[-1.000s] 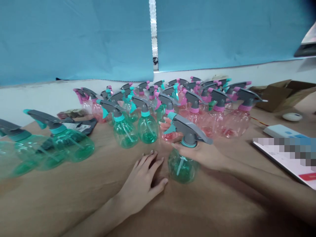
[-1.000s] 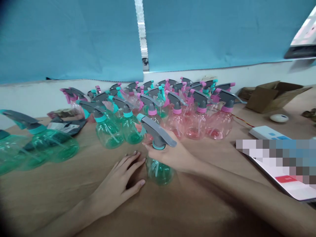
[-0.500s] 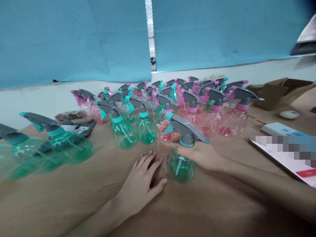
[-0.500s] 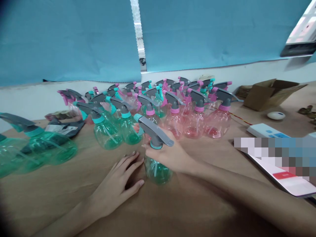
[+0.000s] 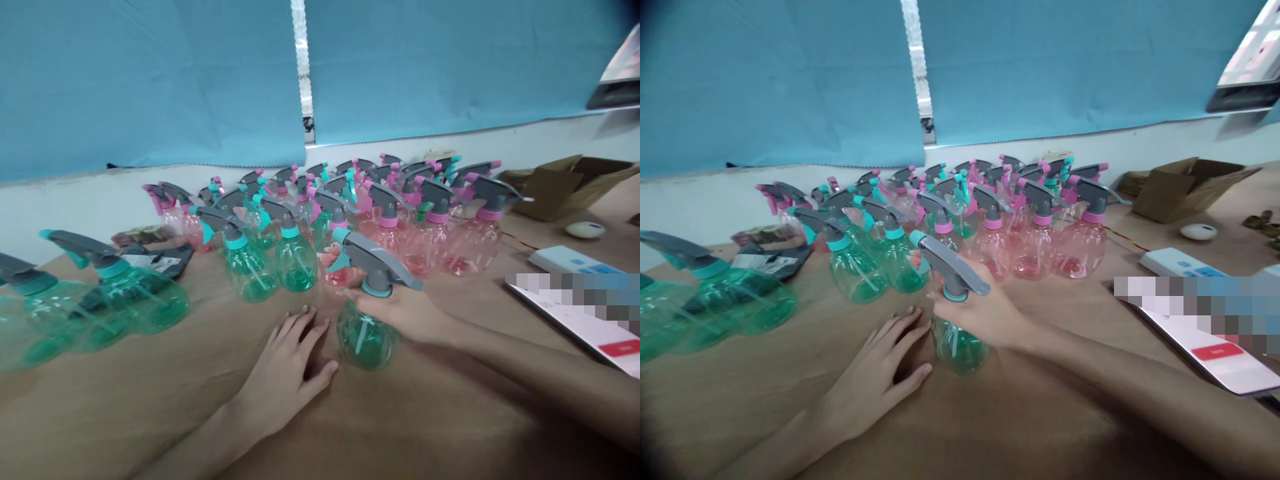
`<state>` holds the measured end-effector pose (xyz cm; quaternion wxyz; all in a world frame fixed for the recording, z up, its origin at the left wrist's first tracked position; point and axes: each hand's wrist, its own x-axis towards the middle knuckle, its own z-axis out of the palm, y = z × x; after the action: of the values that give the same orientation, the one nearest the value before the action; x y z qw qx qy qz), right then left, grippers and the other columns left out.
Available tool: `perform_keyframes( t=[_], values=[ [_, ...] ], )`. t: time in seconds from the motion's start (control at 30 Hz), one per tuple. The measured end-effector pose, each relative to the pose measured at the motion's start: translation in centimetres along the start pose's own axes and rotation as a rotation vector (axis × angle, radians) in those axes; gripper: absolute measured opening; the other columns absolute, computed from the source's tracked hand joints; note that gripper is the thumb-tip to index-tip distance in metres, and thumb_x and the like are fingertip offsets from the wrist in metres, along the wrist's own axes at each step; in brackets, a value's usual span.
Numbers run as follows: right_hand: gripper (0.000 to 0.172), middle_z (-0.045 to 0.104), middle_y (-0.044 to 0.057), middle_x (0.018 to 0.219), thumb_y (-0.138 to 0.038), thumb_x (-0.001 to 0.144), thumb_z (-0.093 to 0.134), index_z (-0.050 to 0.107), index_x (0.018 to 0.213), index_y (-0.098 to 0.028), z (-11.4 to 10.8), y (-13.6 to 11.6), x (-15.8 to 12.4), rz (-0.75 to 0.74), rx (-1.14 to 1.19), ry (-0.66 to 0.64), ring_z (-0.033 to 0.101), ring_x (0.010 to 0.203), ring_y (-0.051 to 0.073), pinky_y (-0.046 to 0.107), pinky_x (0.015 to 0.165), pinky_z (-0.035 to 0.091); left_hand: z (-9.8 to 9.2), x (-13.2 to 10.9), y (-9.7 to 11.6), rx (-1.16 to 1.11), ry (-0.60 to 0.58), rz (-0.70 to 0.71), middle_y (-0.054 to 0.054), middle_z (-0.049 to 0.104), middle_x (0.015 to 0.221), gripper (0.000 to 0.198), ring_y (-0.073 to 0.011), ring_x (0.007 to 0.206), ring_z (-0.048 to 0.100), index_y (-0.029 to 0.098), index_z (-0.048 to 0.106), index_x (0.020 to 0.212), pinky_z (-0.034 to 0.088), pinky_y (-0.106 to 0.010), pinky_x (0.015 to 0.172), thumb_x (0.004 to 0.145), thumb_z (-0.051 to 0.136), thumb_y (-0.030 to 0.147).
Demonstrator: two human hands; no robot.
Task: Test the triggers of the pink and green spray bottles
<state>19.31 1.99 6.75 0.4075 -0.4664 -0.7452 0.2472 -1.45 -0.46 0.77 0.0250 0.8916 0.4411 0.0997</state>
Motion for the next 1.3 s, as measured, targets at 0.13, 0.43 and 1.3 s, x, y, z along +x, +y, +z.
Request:
perform_keyframes(
  t=[0.13, 0.43, 1.3],
  values=[
    [0.017, 0.066, -0.003, 0.078, -0.022, 0.070, 0.051, 0.060, 0.083, -0.026, -0.1, -0.2, 0.1, 0.017, 0.076, -0.024, 0.063, 0.073, 0.018, 0.032, 0.066, 0.053, 0.0, 0.0, 0.0, -0.008, 0.003, 0.004, -0.012, 0.039, 0.139, 0.049, -0.0295, 0.127, 0.033, 0.019, 0.043, 0.130, 0.029, -0.050, 0.101, 0.088, 0.049, 0.041],
    [0.024, 0.065, -0.004, 0.085, -0.013, 0.066, 0.047, 0.054, 0.085, -0.027, -0.3, -0.4, 0.3, -0.062, 0.162, -0.029, 0.063, 0.073, 0.016, 0.029, 0.067, 0.053, 0.1, 0.0, -0.1, 0.005, -0.011, 0.002, -0.011, 0.038, 0.140, 0.050, -0.0295, 0.127, 0.032, 0.018, 0.043, 0.131, 0.028, -0.050, 0.102, 0.088, 0.048, 0.043],
    [0.039, 0.067, -0.001, 0.081, -0.023, 0.070, 0.050, 0.061, 0.107, -0.027, 0.1, 0.3, -0.1, -0.025, 0.073, -0.011, 0.064, 0.070, 0.020, 0.034, 0.063, 0.054, 0.2, 0.0, -0.2, 0.012, -0.013, 0.002, -0.012, 0.037, 0.140, 0.050, -0.0293, 0.127, 0.032, 0.017, 0.043, 0.131, 0.028, -0.050, 0.103, 0.088, 0.048, 0.043]
  ],
)
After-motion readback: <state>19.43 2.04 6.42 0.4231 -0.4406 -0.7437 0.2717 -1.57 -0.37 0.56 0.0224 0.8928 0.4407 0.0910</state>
